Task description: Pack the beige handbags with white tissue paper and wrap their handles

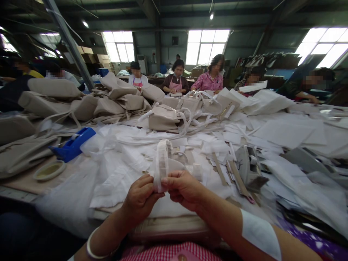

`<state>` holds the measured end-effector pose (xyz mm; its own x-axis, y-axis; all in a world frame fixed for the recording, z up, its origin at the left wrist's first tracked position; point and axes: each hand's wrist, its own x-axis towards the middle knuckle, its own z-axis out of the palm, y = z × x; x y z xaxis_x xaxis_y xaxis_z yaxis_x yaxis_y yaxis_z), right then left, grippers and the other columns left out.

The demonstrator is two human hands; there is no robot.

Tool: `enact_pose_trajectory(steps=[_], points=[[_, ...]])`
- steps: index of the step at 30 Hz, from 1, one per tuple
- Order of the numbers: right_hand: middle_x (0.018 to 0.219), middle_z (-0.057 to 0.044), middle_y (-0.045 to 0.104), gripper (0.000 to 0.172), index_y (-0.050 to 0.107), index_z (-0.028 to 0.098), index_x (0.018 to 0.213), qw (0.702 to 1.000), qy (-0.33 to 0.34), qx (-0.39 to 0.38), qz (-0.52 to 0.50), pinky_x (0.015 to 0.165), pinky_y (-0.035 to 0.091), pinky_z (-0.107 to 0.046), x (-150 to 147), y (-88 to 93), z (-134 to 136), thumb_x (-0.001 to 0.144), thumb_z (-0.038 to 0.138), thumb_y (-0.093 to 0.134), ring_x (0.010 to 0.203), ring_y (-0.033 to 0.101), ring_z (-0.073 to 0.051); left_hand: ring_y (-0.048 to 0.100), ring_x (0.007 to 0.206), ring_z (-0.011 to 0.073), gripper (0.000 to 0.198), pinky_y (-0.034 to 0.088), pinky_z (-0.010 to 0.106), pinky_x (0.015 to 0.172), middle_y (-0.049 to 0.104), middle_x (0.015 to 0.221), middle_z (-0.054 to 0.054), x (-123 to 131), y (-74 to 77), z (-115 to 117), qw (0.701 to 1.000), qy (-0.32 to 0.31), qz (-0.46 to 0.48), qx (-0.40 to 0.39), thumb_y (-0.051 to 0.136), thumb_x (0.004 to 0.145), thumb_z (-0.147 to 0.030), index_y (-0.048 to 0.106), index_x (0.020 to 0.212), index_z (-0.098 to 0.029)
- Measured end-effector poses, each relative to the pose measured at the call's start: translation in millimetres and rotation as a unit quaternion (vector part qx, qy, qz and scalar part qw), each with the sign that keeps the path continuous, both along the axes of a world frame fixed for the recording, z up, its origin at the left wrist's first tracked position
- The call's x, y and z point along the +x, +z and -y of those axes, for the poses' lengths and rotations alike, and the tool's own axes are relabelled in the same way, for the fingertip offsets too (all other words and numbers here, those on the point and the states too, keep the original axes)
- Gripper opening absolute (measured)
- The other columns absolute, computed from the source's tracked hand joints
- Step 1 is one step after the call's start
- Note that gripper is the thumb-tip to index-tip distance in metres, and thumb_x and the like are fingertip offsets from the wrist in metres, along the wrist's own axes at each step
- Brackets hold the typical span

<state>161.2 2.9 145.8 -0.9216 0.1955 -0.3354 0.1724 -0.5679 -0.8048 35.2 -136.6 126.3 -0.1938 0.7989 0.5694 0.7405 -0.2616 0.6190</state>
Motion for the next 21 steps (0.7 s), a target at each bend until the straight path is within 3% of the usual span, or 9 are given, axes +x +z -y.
enact_pose_trajectory(steps=[3, 6, 9, 11, 12, 13, 15, 18, 21], points=[[0.047, 0.008, 0.039, 0.035, 0.053, 0.016, 0.062, 0.998, -0.041, 0.049, 0.018, 0.042, 0.012, -0.022, -4.9, 1.6, 6.7, 0.064, 0.037, 0.080, 0.042, 0.020, -0.003, 0.050, 0.071, 0.0171, 0.015, 0.038, 0.029, 0.066, 0.059, 0.073, 0.006, -3.0, -0.6, 2.5, 0.995, 0.006, 0.083, -0.055, 0.061, 0.086, -0.025, 0.070, 0.076, -0.017], [0.049, 0.005, 0.043, 0.028, 0.058, 0.016, 0.061, 0.964, -0.049, 0.262, 0.001, 0.045, 0.021, -0.023, -5.3, 1.5, 13.1, 0.073, 0.036, 0.074, 0.045, 0.030, -0.007, 0.042, 0.057, 0.0116, 0.028, 0.033, 0.024, 0.054, 0.051, 0.063, 0.000, -7.1, 0.1, 2.5, 0.929, -0.055, 0.334, -0.151, 0.064, 0.084, -0.042, 0.071, 0.080, -0.015], [0.061, 0.000, 0.052, 0.024, 0.060, 0.016, 0.064, 0.824, -0.062, 0.558, -0.076, 0.055, 0.033, -0.026, -3.1, -3.9, 19.4, 0.084, 0.029, 0.061, 0.058, 0.044, -0.011, 0.027, 0.048, 0.0065, 0.036, 0.022, 0.021, 0.046, 0.038, 0.053, -0.006, -6.2, -0.4, -4.0, 0.836, -0.029, 0.526, -0.152, 0.068, 0.079, -0.050, 0.068, 0.073, -0.014], [0.070, -0.004, 0.057, 0.023, 0.059, 0.016, 0.068, 0.737, -0.065, 0.662, -0.119, 0.062, 0.037, -0.029, -0.7, -6.7, 20.6, 0.089, 0.024, 0.053, 0.065, 0.047, -0.014, 0.030, 0.049, 0.0059, 0.032, 0.025, 0.020, 0.047, 0.042, 0.054, -0.005, -2.5, 0.5, -8.3, 0.816, 0.008, 0.565, -0.123, 0.075, 0.074, -0.045, 0.067, 0.071, -0.014], [0.073, -0.005, 0.057, 0.022, 0.059, 0.016, 0.069, 0.724, -0.058, 0.675, -0.130, 0.064, 0.038, -0.029, 0.6, -6.7, 19.4, 0.089, 0.023, 0.052, 0.068, 0.048, -0.014, 0.035, 0.051, 0.0067, 0.029, 0.029, 0.020, 0.049, 0.047, 0.056, -0.004, -0.5, 1.7, -9.2, 0.817, 0.013, 0.565, -0.111, 0.076, 0.073, -0.043, 0.068, 0.073, -0.015], [0.074, -0.004, 0.056, 0.021, 0.058, 0.017, 0.070, 0.739, -0.046, 0.659, -0.130, 0.064, 0.038, -0.029, 2.0, -5.6, 17.2, 0.089, 0.025, 0.053, 0.068, 0.048, -0.014, 0.041, 0.054, 0.0084, 0.026, 0.035, 0.021, 0.053, 0.051, 0.060, -0.002, 1.2, 3.1, -9.1, 0.826, 0.014, 0.553, -0.105, 0.076, 0.074, -0.041, 0.070, 0.075, -0.016], [0.068, -0.001, 0.051, 0.024, 0.057, 0.017, 0.071, 0.836, -0.008, 0.539, -0.101, 0.056, 0.035, -0.026, 4.3, -0.3, 10.1, 0.086, 0.034, 0.059, 0.061, 0.043, -0.012, 0.051, 0.063, 0.0129, 0.021, 0.042, 0.024, 0.061, 0.057, 0.065, 0.000, 3.0, 5.8, -6.2, 0.871, 0.030, 0.481, -0.095, 0.073, 0.078, -0.038, 0.072, 0.076, -0.017], [0.059, 0.006, 0.038, 0.040, 0.051, 0.017, 0.069, 0.974, 0.035, 0.222, -0.024, 0.043, 0.018, -0.022, 3.7, 9.3, 0.6, 0.080, 0.053, 0.063, 0.047, 0.022, -0.006, 0.054, 0.070, 0.0160, 0.014, 0.044, 0.028, 0.067, 0.061, 0.071, 0.003, 3.6, 4.8, 0.5, 0.959, 0.067, 0.269, -0.048, 0.068, 0.083, -0.030, 0.074, 0.076, -0.019], [0.051, 0.010, 0.027, 0.045, 0.043, 0.019, 0.063, 0.999, 0.009, 0.051, 0.012, 0.042, 0.008, -0.022, -2.5, 13.1, 0.2, 0.072, 0.052, 0.072, 0.044, 0.012, -0.004, 0.055, 0.076, 0.0183, 0.011, 0.043, 0.031, 0.075, 0.064, 0.075, 0.006, 4.3, -1.5, 5.0, 0.993, 0.057, 0.105, 0.000, 0.065, 0.084, -0.023, 0.076, 0.085, -0.019]])
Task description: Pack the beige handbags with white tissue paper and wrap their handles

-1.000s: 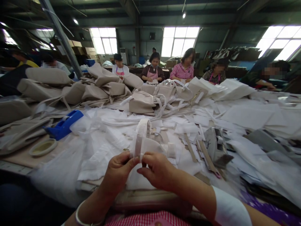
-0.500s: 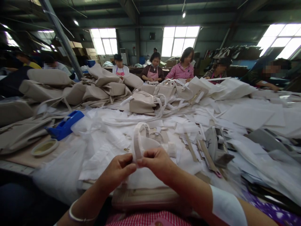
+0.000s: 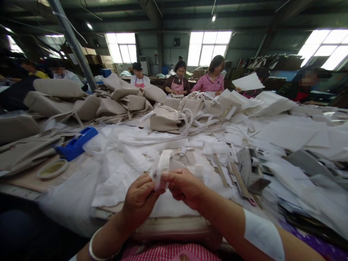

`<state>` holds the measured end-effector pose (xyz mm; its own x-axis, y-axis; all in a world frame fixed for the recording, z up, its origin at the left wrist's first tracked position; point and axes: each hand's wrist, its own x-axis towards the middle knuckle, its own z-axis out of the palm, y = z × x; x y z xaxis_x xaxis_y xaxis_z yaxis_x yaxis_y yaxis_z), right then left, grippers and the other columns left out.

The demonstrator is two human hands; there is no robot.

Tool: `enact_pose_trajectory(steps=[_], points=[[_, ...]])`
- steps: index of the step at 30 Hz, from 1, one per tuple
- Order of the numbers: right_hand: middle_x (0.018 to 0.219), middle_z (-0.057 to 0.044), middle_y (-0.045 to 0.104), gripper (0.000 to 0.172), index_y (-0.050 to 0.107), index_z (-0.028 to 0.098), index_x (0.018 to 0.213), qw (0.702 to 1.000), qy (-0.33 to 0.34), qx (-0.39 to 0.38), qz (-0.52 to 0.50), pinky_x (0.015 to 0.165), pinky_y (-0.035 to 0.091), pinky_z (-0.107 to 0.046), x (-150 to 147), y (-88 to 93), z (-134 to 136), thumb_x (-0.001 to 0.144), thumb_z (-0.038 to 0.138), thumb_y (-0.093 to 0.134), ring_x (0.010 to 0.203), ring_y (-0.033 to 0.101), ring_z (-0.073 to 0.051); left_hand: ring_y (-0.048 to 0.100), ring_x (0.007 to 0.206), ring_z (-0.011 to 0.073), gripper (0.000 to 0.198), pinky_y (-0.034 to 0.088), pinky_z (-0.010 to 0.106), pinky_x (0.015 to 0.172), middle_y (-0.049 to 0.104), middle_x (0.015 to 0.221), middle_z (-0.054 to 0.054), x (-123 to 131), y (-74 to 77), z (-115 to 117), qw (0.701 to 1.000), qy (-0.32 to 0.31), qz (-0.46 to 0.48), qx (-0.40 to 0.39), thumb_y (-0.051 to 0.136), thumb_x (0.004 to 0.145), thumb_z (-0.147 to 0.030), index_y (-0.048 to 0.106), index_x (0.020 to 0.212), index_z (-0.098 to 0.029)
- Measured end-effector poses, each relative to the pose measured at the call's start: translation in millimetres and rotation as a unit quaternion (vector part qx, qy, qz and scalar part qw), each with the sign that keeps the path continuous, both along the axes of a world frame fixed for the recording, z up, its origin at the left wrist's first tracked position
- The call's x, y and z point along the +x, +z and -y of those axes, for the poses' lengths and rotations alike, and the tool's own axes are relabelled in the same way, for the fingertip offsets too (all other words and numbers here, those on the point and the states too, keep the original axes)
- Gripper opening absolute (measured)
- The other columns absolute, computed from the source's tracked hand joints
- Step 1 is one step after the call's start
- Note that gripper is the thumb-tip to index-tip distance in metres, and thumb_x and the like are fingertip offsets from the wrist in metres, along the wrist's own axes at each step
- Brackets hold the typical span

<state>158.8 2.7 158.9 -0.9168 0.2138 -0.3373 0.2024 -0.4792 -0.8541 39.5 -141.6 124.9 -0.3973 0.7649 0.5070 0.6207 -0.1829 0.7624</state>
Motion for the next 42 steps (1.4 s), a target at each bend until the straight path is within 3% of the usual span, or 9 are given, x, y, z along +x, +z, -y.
enact_pose_trajectory(steps=[5, 9, 12, 15, 19, 24, 34, 38, 42], points=[[0.048, 0.007, 0.035, 0.033, 0.053, 0.017, 0.060, 0.979, -0.032, 0.201, 0.010, 0.044, 0.017, -0.024, -10.1, -5.6, 11.6, 0.073, 0.042, 0.071, 0.044, 0.025, -0.006, 0.048, 0.062, 0.0127, 0.020, 0.038, 0.025, 0.059, 0.056, 0.066, 0.002, -4.4, -0.8, 2.2, 0.966, -0.054, 0.236, -0.095, 0.071, 0.079, -0.036, 0.071, 0.078, -0.016], [0.059, 0.000, 0.048, 0.029, 0.051, 0.016, 0.057, 0.809, -0.011, 0.580, -0.088, 0.055, 0.030, -0.027, -10.8, -13.7, 18.8, 0.081, 0.027, 0.061, 0.057, 0.040, -0.011, 0.021, 0.047, 0.0033, 0.038, 0.016, 0.018, 0.044, 0.037, 0.055, -0.007, -14.4, 5.9, -4.7, 0.797, -0.121, 0.578, -0.125, 0.078, 0.070, -0.048, 0.063, 0.073, -0.013], [0.074, -0.005, 0.058, 0.016, 0.058, 0.015, 0.070, 0.731, 0.023, 0.668, -0.140, 0.061, 0.034, -0.030, -7.8, -14.9, 16.6, 0.085, 0.021, 0.053, 0.066, 0.047, -0.014, 0.021, 0.047, 0.0014, 0.037, 0.013, 0.016, 0.044, 0.040, 0.057, -0.007, -18.5, 7.5, -10.4, 0.747, -0.096, 0.646, -0.124, 0.087, 0.060, -0.037, 0.063, 0.074, -0.013], [0.067, -0.001, 0.051, 0.023, 0.056, 0.016, 0.070, 0.835, 0.072, 0.537, -0.095, 0.055, 0.032, -0.026, -4.7, -10.6, 6.0, 0.084, 0.033, 0.059, 0.060, 0.042, -0.012, 0.032, 0.048, 0.0032, 0.033, 0.022, 0.017, 0.045, 0.051, 0.061, -0.003, -17.8, 6.6, -10.9, 0.798, -0.094, 0.579, -0.137, 0.083, 0.063, -0.036, 0.069, 0.081, -0.012], [0.057, 0.007, 0.037, 0.043, 0.047, 0.019, 0.071, 0.993, 0.048, 0.090, 0.052, 0.041, 0.012, -0.020, -10.1, -7.4, -6.0, 0.079, 0.059, 0.058, 0.044, 0.017, -0.005, 0.044, 0.060, 0.0101, 0.020, 0.033, 0.022, 0.056, 0.055, 0.063, -0.002, -13.1, 4.0, -7.1, 0.913, -0.060, 0.364, -0.174, 0.074, 0.072, -0.032, 0.071, 0.075, -0.013], [0.049, 0.011, 0.033, 0.041, 0.044, 0.020, 0.069, 0.995, -0.058, -0.024, 0.076, 0.041, 0.008, -0.021, -27.6, -15.2, 1.6, 0.062, 0.044, 0.077, 0.042, 0.015, -0.004, 0.040, 0.060, 0.0099, 0.021, 0.032, 0.022, 0.056, 0.047, 0.059, -0.004, -17.5, 5.2, -3.4, 0.962, -0.013, 0.201, -0.182, 0.070, 0.074, -0.029, 0.062, 0.061, -0.015], [0.057, 0.000, 0.050, 0.021, 0.055, 0.017, 0.057, 0.835, -0.059, 0.547, 0.027, 0.056, 0.023, -0.029, -28.3, -33.4, 7.5, 0.076, 0.026, 0.060, 0.057, 0.041, -0.012, 0.050, 0.059, 0.0111, 0.033, 0.037, 0.022, 0.058, 0.062, 0.063, 0.000, -37.2, 4.4, -43.0, 0.900, -0.050, 0.376, -0.214, 0.076, 0.066, -0.042, 0.070, 0.071, -0.011], [0.055, 0.002, 0.045, 0.024, 0.055, 0.017, 0.062, 0.958, -0.009, 0.274, 0.084, 0.048, 0.020, -0.025, -19.2, -32.2, 1.3, 0.077, 0.036, 0.060, 0.049, 0.033, -0.009, 0.050, 0.058, 0.0107, 0.026, 0.036, 0.022, 0.056, 0.062, 0.062, -0.001, -38.4, -4.2, -41.5, 0.917, -0.074, 0.320, -0.227, 0.073, 0.071, -0.037, 0.068, 0.068, -0.012], [0.057, 0.006, 0.042, 0.029, 0.050, 0.018, 0.076, 0.989, -0.059, -0.011, 0.138, 0.041, 0.010, -0.020, -21.1, -36.8, -4.2, 0.080, 0.046, 0.056, 0.042, 0.020, -0.004, 0.051, 0.060, 0.0118, 0.023, 0.036, 0.022, 0.056, 0.062, 0.065, -0.001, -40.2, -8.2, -32.0, 0.927, -0.108, 0.247, -0.260, 0.062, 0.081, -0.035, 0.068, 0.075, -0.013]])
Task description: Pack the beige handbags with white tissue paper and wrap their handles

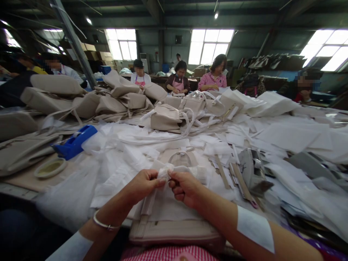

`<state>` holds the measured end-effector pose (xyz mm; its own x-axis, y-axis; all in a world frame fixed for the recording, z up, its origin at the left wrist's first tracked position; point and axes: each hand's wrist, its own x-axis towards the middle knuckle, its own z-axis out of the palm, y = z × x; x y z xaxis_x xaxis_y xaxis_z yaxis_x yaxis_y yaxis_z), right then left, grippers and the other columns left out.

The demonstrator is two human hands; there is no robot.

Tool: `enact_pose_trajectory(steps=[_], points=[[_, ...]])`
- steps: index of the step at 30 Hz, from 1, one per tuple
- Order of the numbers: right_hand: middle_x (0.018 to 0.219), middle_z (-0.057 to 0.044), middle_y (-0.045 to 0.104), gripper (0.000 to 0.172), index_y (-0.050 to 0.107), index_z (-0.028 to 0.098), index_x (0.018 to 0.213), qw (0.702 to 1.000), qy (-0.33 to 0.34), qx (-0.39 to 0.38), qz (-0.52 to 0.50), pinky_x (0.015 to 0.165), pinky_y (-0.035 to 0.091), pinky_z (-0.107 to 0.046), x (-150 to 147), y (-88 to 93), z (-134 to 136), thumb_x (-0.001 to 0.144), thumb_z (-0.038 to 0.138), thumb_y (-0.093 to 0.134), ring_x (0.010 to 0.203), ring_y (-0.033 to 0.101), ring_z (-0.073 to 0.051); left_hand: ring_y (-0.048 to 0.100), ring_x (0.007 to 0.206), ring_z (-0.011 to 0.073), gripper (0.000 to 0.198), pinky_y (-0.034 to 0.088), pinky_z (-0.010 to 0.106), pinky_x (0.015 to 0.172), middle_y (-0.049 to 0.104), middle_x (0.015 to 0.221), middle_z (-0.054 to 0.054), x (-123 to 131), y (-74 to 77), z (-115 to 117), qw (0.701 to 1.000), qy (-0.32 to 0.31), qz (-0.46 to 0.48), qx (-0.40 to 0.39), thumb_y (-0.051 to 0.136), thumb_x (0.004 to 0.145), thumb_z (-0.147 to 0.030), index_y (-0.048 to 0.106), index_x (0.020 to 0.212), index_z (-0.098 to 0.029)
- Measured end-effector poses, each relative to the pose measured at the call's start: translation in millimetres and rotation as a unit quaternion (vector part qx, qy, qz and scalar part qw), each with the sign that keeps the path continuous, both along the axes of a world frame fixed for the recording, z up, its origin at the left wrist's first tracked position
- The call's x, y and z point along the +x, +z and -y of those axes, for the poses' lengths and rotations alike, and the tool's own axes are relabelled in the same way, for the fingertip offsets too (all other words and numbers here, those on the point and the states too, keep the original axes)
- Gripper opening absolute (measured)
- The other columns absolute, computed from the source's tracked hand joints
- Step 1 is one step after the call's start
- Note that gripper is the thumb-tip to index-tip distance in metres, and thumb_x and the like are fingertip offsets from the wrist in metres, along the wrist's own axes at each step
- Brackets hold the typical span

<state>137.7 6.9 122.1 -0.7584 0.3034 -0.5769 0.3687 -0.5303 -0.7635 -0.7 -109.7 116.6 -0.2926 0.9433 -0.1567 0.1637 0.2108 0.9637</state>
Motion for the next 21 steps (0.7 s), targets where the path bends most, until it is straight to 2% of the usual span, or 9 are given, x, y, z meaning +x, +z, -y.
enact_pose_trajectory(steps=[2, 3, 6, 8, 11, 16, 18, 20, 21], points=[[0.053, 0.009, 0.039, 0.025, 0.049, 0.018, 0.075, 0.997, -0.042, -0.072, 0.000, 0.040, 0.008, -0.019, -5.2, -4.8, 1.8, 0.073, 0.037, 0.065, 0.041, 0.019, -0.003, 0.054, 0.063, 0.0142, 0.021, 0.037, 0.024, 0.057, 0.063, 0.068, 0.001, 3.9, -0.1, 3.4, 0.995, -0.016, -0.103, -0.005, 0.057, 0.084, -0.032, 0.066, 0.076, -0.015], [0.051, 0.009, 0.038, 0.025, 0.049, 0.017, 0.074, 0.996, -0.055, -0.071, -0.003, 0.039, 0.008, -0.018, -7.9, -7.1, 3.7, 0.069, 0.033, 0.067, 0.040, 0.020, -0.003, 0.057, 0.066, 0.0163, 0.020, 0.039, 0.026, 0.059, 0.065, 0.071, 0.002, 7.7, -0.2, 4.9, 0.985, -0.015, -0.174, -0.010, 0.055, 0.086, -0.030, 0.066, 0.077, -0.015], [0.048, 0.009, 0.041, 0.025, 0.050, 0.017, 0.069, 0.997, -0.081, -0.012, -0.008, 0.036, 0.009, -0.018, -13.6, -11.4, 9.9, 0.060, 0.028, 0.070, 0.038, 0.024, -0.003, 0.062, 0.079, 0.0251, 0.020, 0.044, 0.034, 0.069, 0.068, 0.085, 0.009, 24.5, -2.6, 9.3, 0.921, 0.002, -0.387, -0.052, 0.050, 0.089, -0.029, 0.065, 0.088, -0.015], [0.047, 0.008, 0.044, 0.025, 0.050, 0.017, 0.065, 0.997, -0.077, 0.026, 0.002, 0.035, 0.010, -0.018, -14.4, -12.2, 12.5, 0.056, 0.028, 0.071, 0.037, 0.026, -0.003, 0.064, 0.085, 0.0298, 0.023, 0.046, 0.040, 0.073, 0.068, 0.091, 0.014, 35.1, -4.9, 12.2, 0.880, -0.001, -0.466, -0.093, 0.046, 0.091, -0.027, 0.064, 0.095, -0.013], [0.045, 0.007, 0.045, 0.026, 0.050, 0.017, 0.060, 0.994, -0.068, 0.084, 0.022, 0.035, 0.012, -0.019, -12.7, -12.2, 13.4, 0.054, 0.033, 0.071, 0.035, 0.027, -0.003, 0.064, 0.085, 0.0308, 0.026, 0.047, 0.040, 0.072, 0.068, 0.091, 0.015, 38.4, -4.6, 15.4, 0.863, -0.027, -0.492, -0.110, 0.044, 0.092, -0.027, 0.064, 0.096, -0.012], [0.042, 0.007, 0.044, 0.025, 0.055, 0.017, 0.060, 0.989, -0.055, 0.138, 0.027, 0.036, 0.014, -0.021, -10.4, -9.9, 13.1, 0.055, 0.037, 0.069, 0.035, 0.027, -0.004, 0.062, 0.067, 0.0187, 0.021, 0.043, 0.028, 0.060, 0.068, 0.074, 0.005, 9.9, 6.9, 14.9, 0.918, -0.071, -0.385, -0.056, 0.049, 0.088, -0.023, 0.066, 0.078, -0.017], [0.041, 0.007, 0.043, 0.024, 0.056, 0.016, 0.061, 0.988, -0.049, 0.146, 0.024, 0.037, 0.014, -0.022, -10.3, -9.6, 13.0, 0.056, 0.036, 0.069, 0.034, 0.025, -0.003, 0.062, 0.068, 0.0168, 0.021, 0.045, 0.027, 0.064, 0.069, 0.075, 0.003, -3.1, 11.4, 10.7, 0.931, -0.001, -0.366, -0.012, 0.048, 0.087, -0.019, 0.069, 0.085, -0.017], [0.042, 0.007, 0.044, 0.021, 0.057, 0.016, 0.061, 0.985, -0.037, 0.164, 0.027, 0.038, 0.015, -0.022, -10.2, -11.0, 12.6, 0.059, 0.034, 0.068, 0.035, 0.025, -0.003, 0.062, 0.090, 0.0206, 0.028, 0.047, 0.032, 0.081, 0.070, 0.098, 0.008, -12.8, 14.4, 4.0, 0.902, 0.092, -0.417, 0.059, 0.051, 0.087, -0.018, 0.067, 0.109, -0.017], [0.043, 0.006, 0.045, 0.020, 0.058, 0.016, 0.061, 0.984, -0.030, 0.174, 0.030, 0.039, 0.016, -0.022, -10.1, -12.3, 12.3, 0.060, 0.033, 0.068, 0.035, 0.026, -0.003, 0.059, 0.104, 0.0232, 0.034, 0.045, 0.035, 0.091, 0.067, 0.112, 0.011, -16.3, 15.0, 0.1, 0.879, 0.110, -0.455, 0.092, 0.053, 0.087, -0.019, 0.064, 0.118, -0.018]])
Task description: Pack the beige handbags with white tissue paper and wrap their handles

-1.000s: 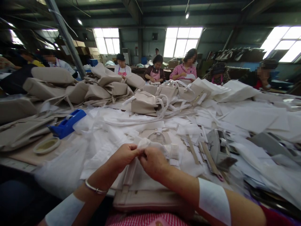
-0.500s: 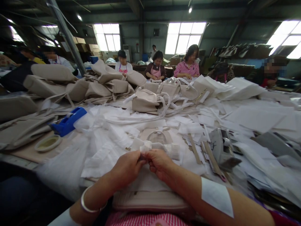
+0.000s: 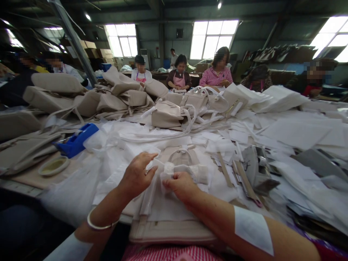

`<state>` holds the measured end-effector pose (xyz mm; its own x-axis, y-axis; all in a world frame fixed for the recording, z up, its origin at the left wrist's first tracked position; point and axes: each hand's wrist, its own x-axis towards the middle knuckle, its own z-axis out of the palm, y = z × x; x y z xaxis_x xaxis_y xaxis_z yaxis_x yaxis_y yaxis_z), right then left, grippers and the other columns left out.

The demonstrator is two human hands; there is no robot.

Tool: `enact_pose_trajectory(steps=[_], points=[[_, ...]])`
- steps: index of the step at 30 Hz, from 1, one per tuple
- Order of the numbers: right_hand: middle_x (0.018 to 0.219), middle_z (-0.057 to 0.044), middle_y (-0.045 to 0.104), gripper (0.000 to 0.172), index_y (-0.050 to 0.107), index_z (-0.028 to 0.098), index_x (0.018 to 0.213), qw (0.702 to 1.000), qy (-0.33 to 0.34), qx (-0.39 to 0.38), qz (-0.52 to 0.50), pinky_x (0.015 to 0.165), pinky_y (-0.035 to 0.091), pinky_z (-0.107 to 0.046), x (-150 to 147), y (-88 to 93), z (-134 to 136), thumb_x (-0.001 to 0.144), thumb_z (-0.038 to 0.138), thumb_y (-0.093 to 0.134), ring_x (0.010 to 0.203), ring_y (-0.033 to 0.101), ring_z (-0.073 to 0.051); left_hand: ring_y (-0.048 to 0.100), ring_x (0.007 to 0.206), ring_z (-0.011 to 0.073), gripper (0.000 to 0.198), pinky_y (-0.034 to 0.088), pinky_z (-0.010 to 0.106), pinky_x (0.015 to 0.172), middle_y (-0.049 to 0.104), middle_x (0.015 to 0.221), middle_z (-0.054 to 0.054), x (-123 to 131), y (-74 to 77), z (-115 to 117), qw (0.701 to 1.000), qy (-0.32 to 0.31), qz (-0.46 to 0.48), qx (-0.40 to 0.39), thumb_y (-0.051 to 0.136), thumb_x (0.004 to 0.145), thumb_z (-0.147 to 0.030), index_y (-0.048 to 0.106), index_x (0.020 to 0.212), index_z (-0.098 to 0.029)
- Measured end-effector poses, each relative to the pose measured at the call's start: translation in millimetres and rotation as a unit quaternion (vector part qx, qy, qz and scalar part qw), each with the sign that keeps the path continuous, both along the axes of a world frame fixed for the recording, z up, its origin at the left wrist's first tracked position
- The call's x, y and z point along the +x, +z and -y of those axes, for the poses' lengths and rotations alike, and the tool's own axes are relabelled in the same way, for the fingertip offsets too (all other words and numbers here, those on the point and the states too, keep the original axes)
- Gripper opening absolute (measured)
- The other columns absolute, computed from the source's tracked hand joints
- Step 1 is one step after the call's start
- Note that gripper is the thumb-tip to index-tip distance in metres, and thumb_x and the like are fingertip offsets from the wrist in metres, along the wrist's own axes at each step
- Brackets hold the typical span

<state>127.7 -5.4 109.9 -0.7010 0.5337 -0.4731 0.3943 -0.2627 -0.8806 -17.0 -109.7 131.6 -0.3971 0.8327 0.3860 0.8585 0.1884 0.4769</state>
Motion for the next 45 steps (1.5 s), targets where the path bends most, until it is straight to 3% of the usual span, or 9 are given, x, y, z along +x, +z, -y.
enact_pose_trajectory(steps=[2, 5, 12, 20, 28, 33, 36, 41, 45], points=[[0.044, 0.005, 0.046, 0.019, 0.057, 0.016, 0.059, 1.000, 0.007, 0.014, 0.007, 0.040, 0.018, -0.022, 0.4, -3.0, -0.8, 0.062, 0.032, 0.067, 0.036, 0.027, -0.004, 0.051, 0.119, 0.0258, 0.034, 0.037, 0.041, 0.102, 0.061, 0.126, 0.010, -5.1, -1.4, -8.3, 0.995, -0.053, -0.079, -0.001, 0.056, 0.087, -0.021, 0.065, 0.120, -0.023], [0.044, 0.005, 0.045, 0.019, 0.058, 0.016, 0.060, 1.000, -0.001, 0.011, -0.007, 0.041, 0.019, -0.023, 1.0, -6.2, -2.0, 0.062, 0.032, 0.068, 0.038, 0.028, -0.005, 0.059, 0.106, 0.0239, 0.023, 0.035, 0.043, 0.101, 0.070, 0.106, 0.008, -10.2, -11.4, -19.9, 0.982, -0.108, -0.101, -0.119, 0.051, 0.091, -0.024, 0.073, 0.100, -0.026], [0.045, 0.005, 0.045, 0.023, 0.058, 0.017, 0.060, 0.999, -0.009, 0.001, -0.040, 0.041, 0.017, -0.024, 1.1, -10.3, -4.1, 0.060, 0.037, 0.069, 0.039, 0.028, -0.006, 0.065, 0.084, 0.0213, 0.032, 0.044, 0.031, 0.073, 0.072, 0.092, 0.010, -26.9, -42.2, -48.6, 0.972, -0.021, -0.045, -0.231, 0.044, 0.093, -0.032, 0.074, 0.089, -0.020], [0.046, 0.006, 0.043, 0.026, 0.053, 0.018, 0.058, 0.998, -0.021, -0.025, -0.061, 0.041, 0.015, -0.024, 0.3, -11.8, -8.8, 0.060, 0.038, 0.068, 0.039, 0.026, -0.005, 0.066, 0.079, 0.0185, 0.024, 0.045, 0.025, 0.068, 0.075, 0.086, 0.006, -39.6, -54.0, -67.2, 0.954, -0.055, -0.006, -0.295, 0.054, 0.085, -0.034, 0.076, 0.086, -0.023], [0.043, 0.007, 0.042, 0.029, 0.052, 0.018, 0.061, 0.996, -0.042, -0.049, -0.054, 0.038, 0.012, -0.023, -1.6, -10.2, -12.1, 0.060, 0.039, 0.071, 0.036, 0.024, -0.004, 0.055, 0.112, 0.0316, 0.025, 0.041, 0.042, 0.092, 0.062, 0.120, 0.017, -23.9, -23.0, -52.9, 0.970, 0.013, -0.086, -0.228, 0.051, 0.088, -0.026, 0.072, 0.099, -0.019], [0.043, 0.009, 0.040, 0.031, 0.051, 0.019, 0.065, 0.994, -0.044, -0.080, -0.061, 0.038, 0.012, -0.022, -0.5, -10.8, -13.8, 0.061, 0.042, 0.072, 0.036, 0.023, -0.004, 0.059, 0.082, 0.0199, 0.034, 0.042, 0.030, 0.077, 0.067, 0.083, 0.008, 3.8, 2.3, -23.6, 0.995, 0.014, -0.003, -0.103, 0.041, 0.096, -0.036, 0.068, 0.084, -0.019], [0.043, 0.009, 0.037, 0.030, 0.050, 0.019, 0.064, 0.997, -0.029, -0.042, -0.051, 0.039, 0.014, -0.023, -2.0, -15.9, -10.9, 0.065, 0.042, 0.070, 0.037, 0.025, -0.005, 0.054, 0.064, 0.0151, 0.040, 0.036, 0.026, 0.062, 0.062, 0.067, 0.002, 17.0, -2.4, -18.8, 0.985, -0.032, 0.103, -0.135, 0.043, 0.094, -0.045, 0.065, 0.074, -0.019], [0.051, 0.005, 0.044, 0.023, 0.053, 0.016, 0.057, 0.994, 0.006, 0.092, -0.064, 0.046, 0.023, -0.022, -3.2, -20.7, -7.1, 0.066, 0.033, 0.065, 0.049, 0.034, -0.007, 0.045, 0.056, 0.0130, 0.039, 0.027, 0.026, 0.055, 0.050, 0.055, -0.001, 24.1, -15.6, -35.4, 0.980, 0.018, 0.135, -0.148, 0.051, 0.085, -0.047, 0.054, 0.058, -0.018], [0.045, 0.008, 0.037, 0.017, 0.049, 0.018, 0.058, 0.999, -0.016, 0.014, -0.044, 0.043, 0.018, -0.022, -1.0, -18.6, -6.1, 0.060, 0.029, 0.063, 0.043, 0.029, -0.006, 0.041, 0.054, 0.0118, 0.032, 0.023, 0.026, 0.054, 0.044, 0.051, -0.003, 28.0, -14.1, -42.7, 0.982, 0.016, 0.129, -0.135, 0.052, 0.081, -0.035, 0.048, 0.054, -0.019]])
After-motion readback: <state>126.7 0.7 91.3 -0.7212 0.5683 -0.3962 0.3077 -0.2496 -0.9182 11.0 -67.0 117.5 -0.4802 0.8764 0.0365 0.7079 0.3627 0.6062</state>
